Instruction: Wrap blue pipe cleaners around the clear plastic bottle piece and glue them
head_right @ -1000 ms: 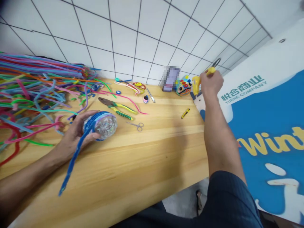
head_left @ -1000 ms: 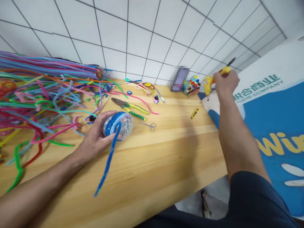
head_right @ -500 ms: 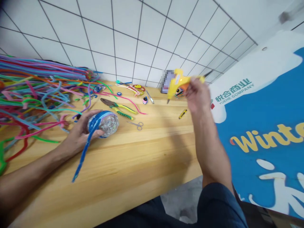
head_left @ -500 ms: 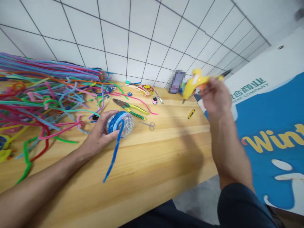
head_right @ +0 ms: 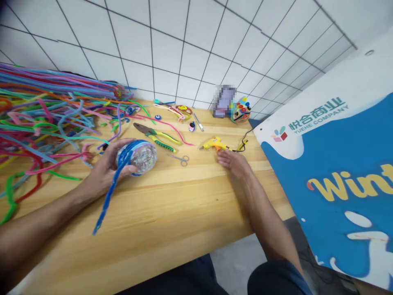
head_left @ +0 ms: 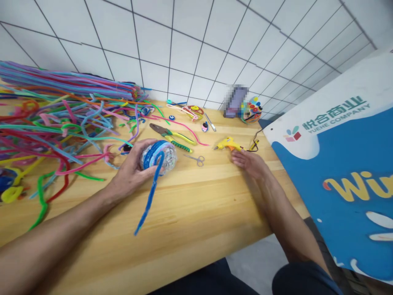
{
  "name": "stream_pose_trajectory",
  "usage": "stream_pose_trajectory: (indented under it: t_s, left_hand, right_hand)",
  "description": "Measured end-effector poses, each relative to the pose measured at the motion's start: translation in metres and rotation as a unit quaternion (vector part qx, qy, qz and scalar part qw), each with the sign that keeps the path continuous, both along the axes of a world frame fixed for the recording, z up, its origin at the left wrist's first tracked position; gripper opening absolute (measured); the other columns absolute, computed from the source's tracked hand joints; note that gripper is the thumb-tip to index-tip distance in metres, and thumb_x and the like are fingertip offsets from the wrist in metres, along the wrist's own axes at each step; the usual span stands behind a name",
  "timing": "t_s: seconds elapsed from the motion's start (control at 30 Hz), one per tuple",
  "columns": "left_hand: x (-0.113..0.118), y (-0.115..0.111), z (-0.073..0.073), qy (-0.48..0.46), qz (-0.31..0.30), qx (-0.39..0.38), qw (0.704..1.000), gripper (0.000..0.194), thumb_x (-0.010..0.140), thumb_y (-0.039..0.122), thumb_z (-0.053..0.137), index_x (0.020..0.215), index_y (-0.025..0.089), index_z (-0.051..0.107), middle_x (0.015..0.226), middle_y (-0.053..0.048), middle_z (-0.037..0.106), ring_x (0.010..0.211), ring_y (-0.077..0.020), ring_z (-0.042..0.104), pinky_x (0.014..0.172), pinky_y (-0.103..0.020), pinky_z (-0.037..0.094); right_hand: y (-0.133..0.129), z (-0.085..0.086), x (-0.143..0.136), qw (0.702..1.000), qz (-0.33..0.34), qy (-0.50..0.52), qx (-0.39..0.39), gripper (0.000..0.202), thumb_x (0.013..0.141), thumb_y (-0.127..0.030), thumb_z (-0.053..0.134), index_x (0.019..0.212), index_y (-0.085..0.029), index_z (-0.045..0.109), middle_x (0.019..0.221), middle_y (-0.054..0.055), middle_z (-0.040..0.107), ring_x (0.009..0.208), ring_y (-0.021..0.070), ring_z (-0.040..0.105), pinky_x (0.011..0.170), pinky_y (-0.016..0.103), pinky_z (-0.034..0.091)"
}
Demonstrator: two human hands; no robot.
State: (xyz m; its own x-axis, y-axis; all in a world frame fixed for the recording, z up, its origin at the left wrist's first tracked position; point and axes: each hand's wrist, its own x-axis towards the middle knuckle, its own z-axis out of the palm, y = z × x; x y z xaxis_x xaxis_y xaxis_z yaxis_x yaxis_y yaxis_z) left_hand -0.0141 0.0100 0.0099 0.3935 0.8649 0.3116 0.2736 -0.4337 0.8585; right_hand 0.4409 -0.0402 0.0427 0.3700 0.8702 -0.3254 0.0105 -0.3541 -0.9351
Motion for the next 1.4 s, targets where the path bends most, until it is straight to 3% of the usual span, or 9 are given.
stream_pose_trajectory:
  t_s: [0.1, 0.2, 0.33, 0.4, 0.73, 0.9, 1.0, 1.27, 1.4]
  left_hand:
    - [0.001, -0.001, 0.001, -0.003, 0.003, -0.001, 1.0, 0.07, 0.094, 0.047, 0.076, 0.155, 0.025, 0.047, 0.155, -0.012, 0.058, 0.143, -0.0348, 0.059, 0.127, -0.051, 0.048]
    - [0.001, -0.001, 0.002, -0.005, 0.006, -0.013, 1.0, 0.072, 0.093, 0.052, 0.078, 0.153, 0.026, 0.047, 0.157, -0.012, 0.057, 0.147, -0.0354, 0.056, 0.129, -0.053, 0.046]
    - [-0.001, 0.0, 0.001, -0.004, 0.004, -0.016, 1.0, 0.077, 0.093, 0.061, 0.078, 0.155, 0.027, 0.047, 0.16, -0.013, 0.055, 0.151, -0.0369, 0.055, 0.131, -0.054, 0.044]
    - [-0.002, 0.002, 0.0, -0.019, -0.019, -0.025, 0.999, 0.084, 0.091, 0.066, 0.078, 0.158, 0.027, 0.044, 0.162, -0.015, 0.053, 0.149, -0.0373, 0.057, 0.128, -0.054, 0.048]
    - [0.0, 0.001, -0.005, -0.001, -0.044, 0.04, 0.998, 0.086, 0.095, 0.057, 0.075, 0.166, 0.023, 0.039, 0.164, -0.019, 0.051, 0.153, -0.0362, 0.054, 0.131, -0.056, 0.044]
    - [0.003, -0.003, -0.006, 0.005, -0.03, 0.098, 0.995, 0.079, 0.101, 0.058, 0.069, 0.166, 0.025, 0.039, 0.165, -0.018, 0.051, 0.157, -0.035, 0.05, 0.134, -0.057, 0.041]
    - [0.005, -0.004, -0.006, 0.024, 0.009, 0.139, 0.99, 0.08, 0.099, 0.059, 0.074, 0.164, 0.025, 0.044, 0.171, -0.019, 0.042, 0.165, -0.0392, 0.036, 0.136, -0.064, 0.033]
    - [0.004, -0.008, 0.0, -0.004, 0.006, 0.185, 0.983, 0.054, 0.108, 0.038, 0.065, 0.159, 0.035, 0.05, 0.172, -0.015, 0.043, 0.165, -0.0347, 0.04, 0.135, -0.064, 0.035]
    - [0.003, -0.009, 0.003, -0.006, 0.013, 0.201, 0.979, 0.039, 0.11, 0.033, 0.063, 0.148, 0.032, 0.053, 0.17, -0.014, 0.048, 0.163, -0.0312, 0.045, 0.135, -0.065, 0.036]
  right_hand:
    - [-0.019, 0.013, 0.009, 0.996, 0.049, -0.059, -0.047, 0.029, 0.075, -0.043, 0.092, 0.08, -0.018, 0.078, 0.064, 0.005, 0.075, 0.043, 0.0142, 0.058, 0.039, 0.025, 0.046]
    - [-0.019, 0.019, 0.011, 0.977, 0.048, -0.21, -0.007, 0.029, 0.08, -0.047, 0.089, 0.075, -0.022, 0.076, 0.062, 0.001, 0.071, 0.052, 0.0145, 0.058, 0.048, 0.024, 0.045]
    - [0.012, 0.01, 0.009, 0.829, 0.084, -0.553, 0.026, 0.023, 0.086, -0.037, 0.079, 0.103, -0.022, 0.076, 0.105, 0.012, 0.082, 0.101, 0.0301, 0.075, 0.091, 0.042, 0.06]
    - [0.031, 0.002, 0.011, 0.802, 0.125, -0.584, -0.008, 0.026, 0.084, -0.032, 0.077, 0.107, -0.021, 0.074, 0.114, 0.016, 0.081, 0.108, 0.0327, 0.074, 0.097, 0.045, 0.059]
    - [0.065, 0.014, 0.026, 0.814, 0.242, -0.527, -0.029, 0.007, 0.083, -0.031, 0.067, 0.08, -0.025, 0.069, 0.083, 0.007, 0.077, 0.086, 0.03, 0.073, 0.078, 0.039, 0.057]
    - [0.05, 0.034, -0.003, 0.927, 0.197, -0.313, 0.062, 0.036, 0.075, -0.037, 0.082, 0.107, -0.03, 0.068, 0.095, 0.005, 0.08, 0.082, 0.0291, 0.075, 0.071, 0.042, 0.061]
    - [0.041, 0.041, -0.043, 0.947, 0.227, -0.197, 0.11, 0.041, 0.072, -0.034, 0.088, 0.108, -0.032, 0.068, 0.089, 0.001, 0.08, 0.076, 0.0266, 0.075, 0.069, 0.041, 0.063]
    - [0.036, 0.054, -0.128, 0.912, 0.322, -0.181, 0.178, 0.031, 0.083, -0.06, 0.088, 0.093, -0.031, 0.081, 0.094, 0.003, 0.083, 0.1, 0.0298, 0.079, 0.088, 0.043, 0.067]
    - [0.034, 0.056, -0.14, 0.897, 0.363, -0.168, 0.188, 0.035, 0.085, -0.064, 0.087, 0.093, -0.03, 0.083, 0.088, 0.002, 0.081, 0.084, 0.0252, 0.076, 0.075, 0.037, 0.066]
